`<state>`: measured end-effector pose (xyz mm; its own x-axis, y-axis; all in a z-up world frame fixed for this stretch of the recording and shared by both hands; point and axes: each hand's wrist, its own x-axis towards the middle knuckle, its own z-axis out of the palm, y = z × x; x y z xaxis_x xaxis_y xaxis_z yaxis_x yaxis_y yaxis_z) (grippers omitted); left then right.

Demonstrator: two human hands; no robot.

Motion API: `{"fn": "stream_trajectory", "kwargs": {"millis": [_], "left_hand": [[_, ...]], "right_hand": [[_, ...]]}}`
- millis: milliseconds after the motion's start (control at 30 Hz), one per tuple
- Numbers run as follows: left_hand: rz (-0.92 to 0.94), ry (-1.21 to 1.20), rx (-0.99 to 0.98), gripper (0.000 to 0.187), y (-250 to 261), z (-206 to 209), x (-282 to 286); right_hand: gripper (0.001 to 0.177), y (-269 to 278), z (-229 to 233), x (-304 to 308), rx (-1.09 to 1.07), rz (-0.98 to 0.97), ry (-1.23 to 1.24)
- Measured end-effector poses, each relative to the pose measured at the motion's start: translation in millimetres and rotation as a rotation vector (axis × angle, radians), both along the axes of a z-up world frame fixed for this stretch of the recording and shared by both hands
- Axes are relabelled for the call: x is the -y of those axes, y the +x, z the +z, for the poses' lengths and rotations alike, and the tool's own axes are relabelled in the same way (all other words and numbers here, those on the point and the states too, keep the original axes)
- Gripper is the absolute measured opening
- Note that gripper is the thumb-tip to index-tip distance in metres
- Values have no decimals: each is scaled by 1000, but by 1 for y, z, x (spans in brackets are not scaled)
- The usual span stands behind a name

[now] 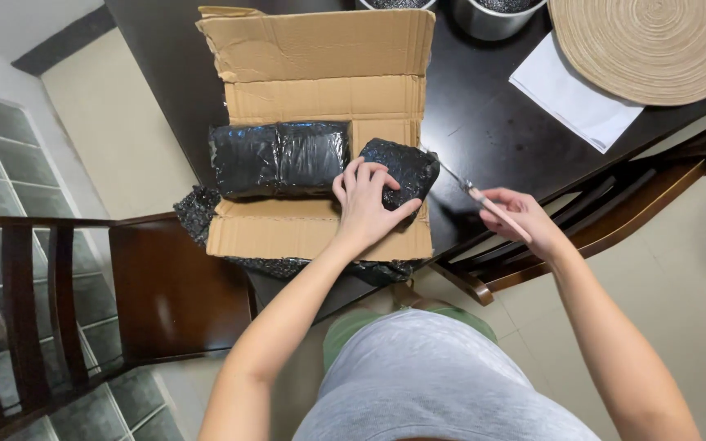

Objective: The person moves a floor fan aside, then uses scissors to cut open a black plastic-wrapped package on a table, removes a cardboard box from the wrap, and proceeds to cut open the box and the black plastic items inside.

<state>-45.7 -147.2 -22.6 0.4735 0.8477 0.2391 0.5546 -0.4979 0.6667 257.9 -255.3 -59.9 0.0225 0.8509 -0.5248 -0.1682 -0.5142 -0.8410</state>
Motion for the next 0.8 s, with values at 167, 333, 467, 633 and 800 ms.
{"fn": "stream_trajectory", "kwargs": {"millis": [167,333,467,633,800], "left_hand": [[89,-100,-113,50,21,-5,-7],[145,-97,-283,76,45,-13,-23],[233,-173,-426,123,40,-24,-19],[-3,-98,-332,123,-10,-16,-13],[-378,101,-173,114,-56,3,-12]], "right_hand": [[44,32,2,12,70,128,-104],[37,44,0,1,-10,191,-129],[32,59,-3,-2,-54,232,-162],[32,52,6,9,-161,253,-159],[42,13,17,33,-329,273,-128]]}}
